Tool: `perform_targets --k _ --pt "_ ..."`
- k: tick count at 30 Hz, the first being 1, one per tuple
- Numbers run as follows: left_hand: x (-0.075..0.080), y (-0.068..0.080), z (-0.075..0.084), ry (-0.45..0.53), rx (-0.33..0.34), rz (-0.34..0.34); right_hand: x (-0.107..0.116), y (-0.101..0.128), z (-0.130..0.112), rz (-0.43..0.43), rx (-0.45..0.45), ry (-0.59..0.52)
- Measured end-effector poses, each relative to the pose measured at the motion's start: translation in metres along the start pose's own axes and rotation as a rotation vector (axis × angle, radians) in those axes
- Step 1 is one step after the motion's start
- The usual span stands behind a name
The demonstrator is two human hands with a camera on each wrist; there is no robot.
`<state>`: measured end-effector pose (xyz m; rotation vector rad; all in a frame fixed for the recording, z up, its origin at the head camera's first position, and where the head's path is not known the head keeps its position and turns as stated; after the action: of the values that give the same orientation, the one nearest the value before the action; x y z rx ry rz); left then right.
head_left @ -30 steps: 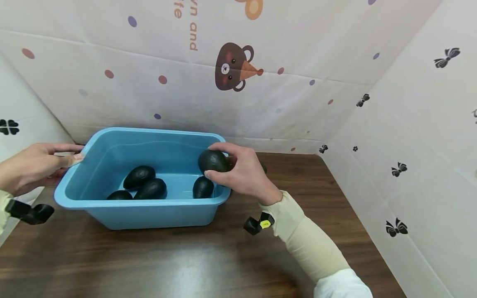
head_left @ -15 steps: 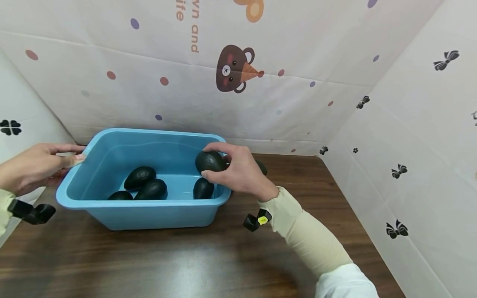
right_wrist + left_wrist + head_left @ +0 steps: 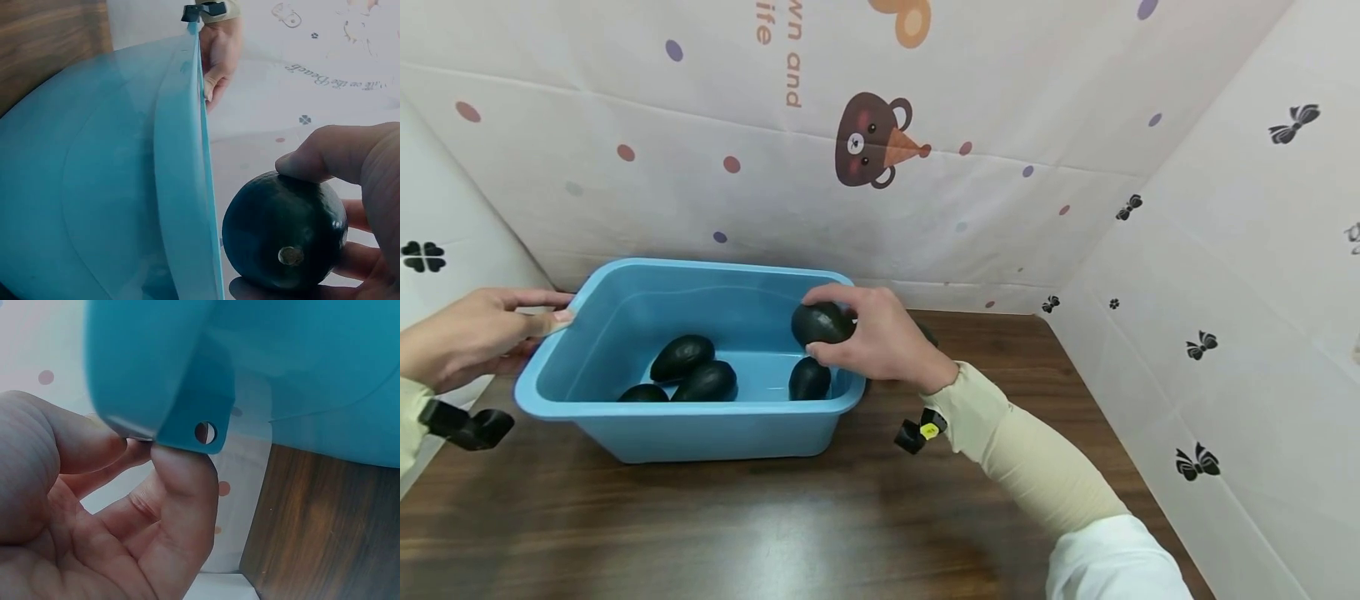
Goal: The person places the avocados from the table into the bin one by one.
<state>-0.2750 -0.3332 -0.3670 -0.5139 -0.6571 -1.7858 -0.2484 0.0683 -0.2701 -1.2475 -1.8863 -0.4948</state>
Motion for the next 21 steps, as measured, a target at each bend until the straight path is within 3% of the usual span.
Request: perform_targets --k 7,21 --pt "0.000 0.000 -0.001 0.008 0.004 -0.003 0.000 -0.006 -0.009 -0.019 0.040 0.051" --pt "0.000 0.003 0.002 -0.004 -0.002 0.006 -0.005 -0.017 -0.013 -0.066 0.013 0.116"
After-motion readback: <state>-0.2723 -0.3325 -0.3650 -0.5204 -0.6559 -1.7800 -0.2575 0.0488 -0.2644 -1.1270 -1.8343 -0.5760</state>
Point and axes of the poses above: each hand's wrist, its own y-axis away from the middle knuckle, its own x-axis out of the back of the hand, z = x × y, the point moved 8 cm from there along -y, towards the middle knuckle, and after that the axes turned 10 degrees about -x, right-handed, at the moved point
